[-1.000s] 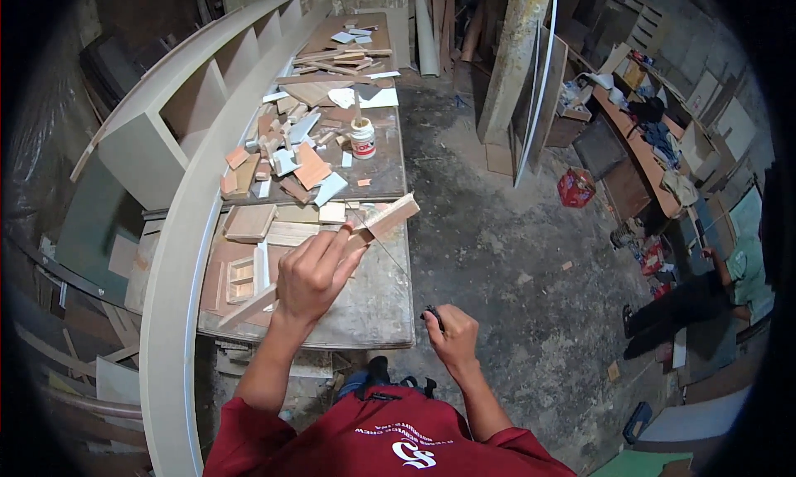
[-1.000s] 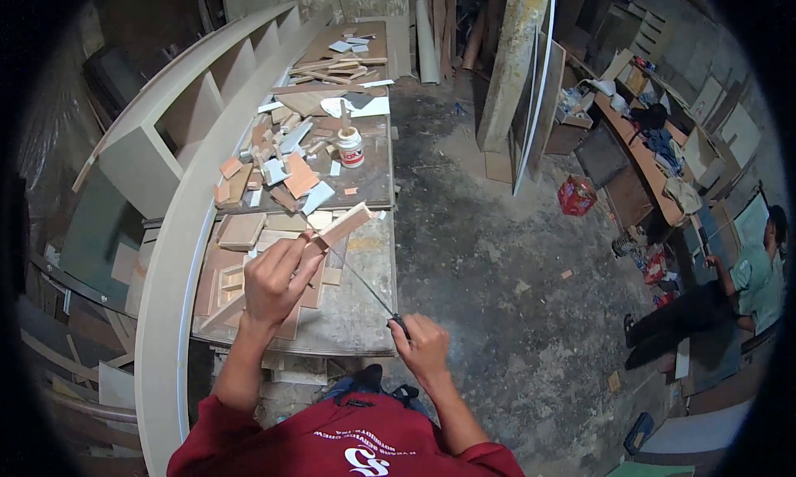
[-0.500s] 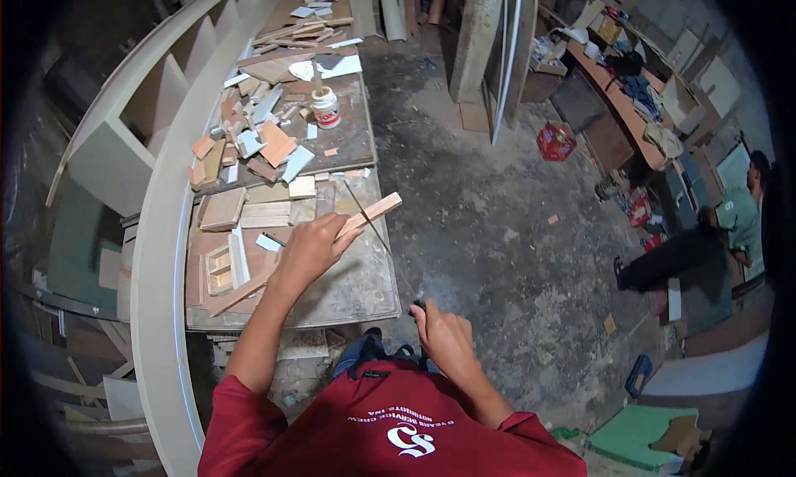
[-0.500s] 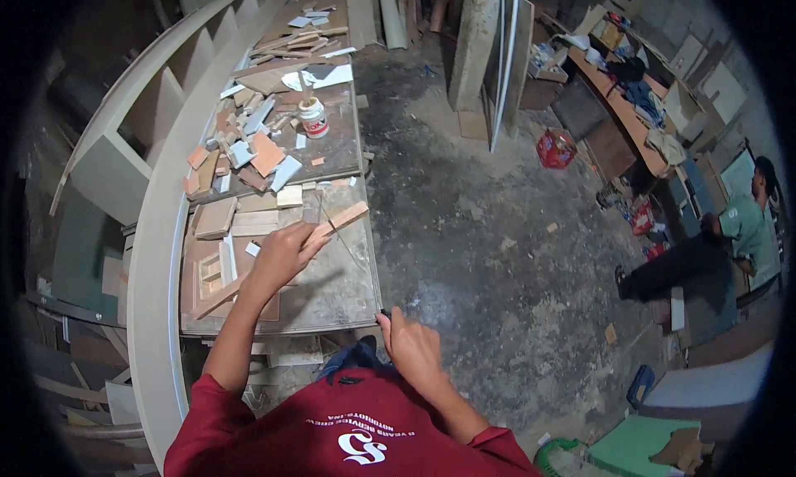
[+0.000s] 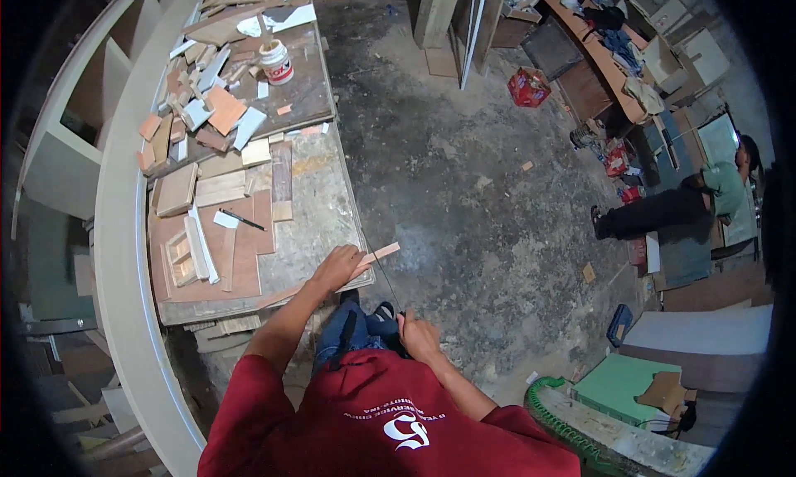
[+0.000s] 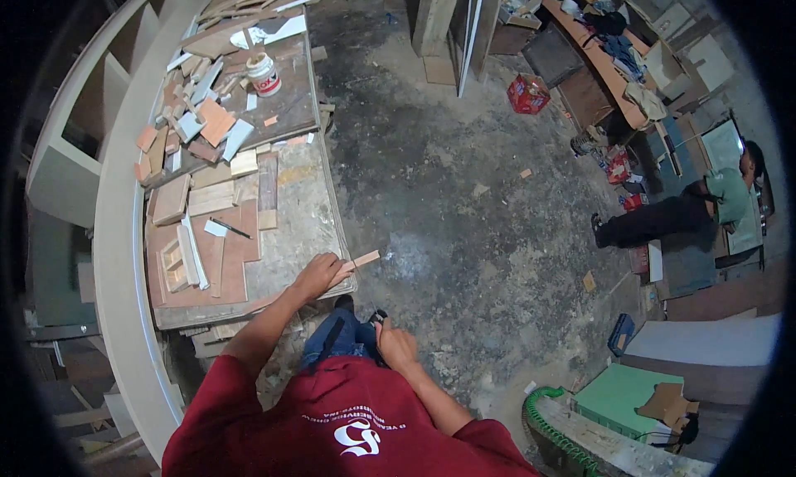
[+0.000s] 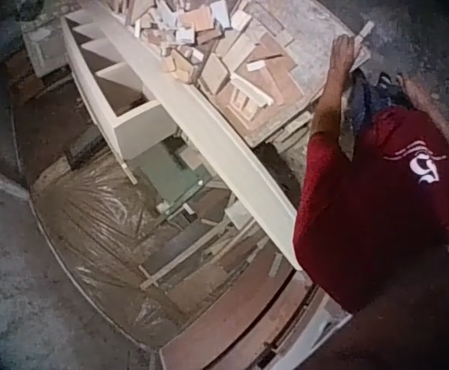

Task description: The recorder uses a hand hacksaw to cut a small wooden strip on a workbench.

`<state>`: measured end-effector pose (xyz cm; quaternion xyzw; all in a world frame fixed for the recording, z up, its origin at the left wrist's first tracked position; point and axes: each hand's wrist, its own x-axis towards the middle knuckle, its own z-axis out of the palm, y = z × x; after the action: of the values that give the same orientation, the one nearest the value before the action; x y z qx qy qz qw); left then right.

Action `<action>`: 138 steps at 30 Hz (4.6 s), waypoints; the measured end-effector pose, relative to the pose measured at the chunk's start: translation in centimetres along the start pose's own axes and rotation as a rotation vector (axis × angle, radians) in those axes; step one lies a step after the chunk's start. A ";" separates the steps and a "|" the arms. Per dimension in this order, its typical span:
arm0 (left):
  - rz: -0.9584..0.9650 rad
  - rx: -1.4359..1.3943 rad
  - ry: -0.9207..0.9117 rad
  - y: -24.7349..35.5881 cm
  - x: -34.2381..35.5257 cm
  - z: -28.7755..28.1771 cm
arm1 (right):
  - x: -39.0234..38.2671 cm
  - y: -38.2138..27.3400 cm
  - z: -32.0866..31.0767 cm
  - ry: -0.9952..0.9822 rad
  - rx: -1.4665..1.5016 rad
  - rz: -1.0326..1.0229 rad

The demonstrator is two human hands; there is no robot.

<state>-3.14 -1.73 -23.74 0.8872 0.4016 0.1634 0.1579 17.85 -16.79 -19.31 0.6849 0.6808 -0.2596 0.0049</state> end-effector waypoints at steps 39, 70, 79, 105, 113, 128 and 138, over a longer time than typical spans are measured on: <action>0.047 0.010 -0.089 -0.8 2.4 -0.2 | 6.8 -4.5 -6.0 -0.268 -0.072 0.044; -0.040 -0.056 -0.104 -1.2 1.8 0.1 | 7.1 -3.1 -4.8 -0.263 -0.168 0.024; -0.009 -0.091 -0.085 -1.2 1.9 0.0 | 7.0 -3.0 -2.8 -0.142 -0.094 0.045; -0.018 -0.101 -0.004 -1.1 2.0 0.3 | 8.2 -1.6 -0.6 -0.058 -0.010 -0.032; -0.010 -0.085 -0.012 -1.2 1.8 0.4 | 6.8 -1.2 0.0 -0.007 0.007 -0.037; 0.010 -0.096 -0.008 -1.0 2.4 0.1 | 8.4 -0.2 1.7 0.001 0.100 -0.093; -0.017 -0.084 -0.018 -1.1 2.0 0.1 | 6.1 0.4 2.4 -0.018 -0.002 -0.067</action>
<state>-2.56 0.43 -23.94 0.8776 0.4007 0.1707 0.2002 16.98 -12.00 -23.68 0.6593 0.7036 -0.2650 0.0028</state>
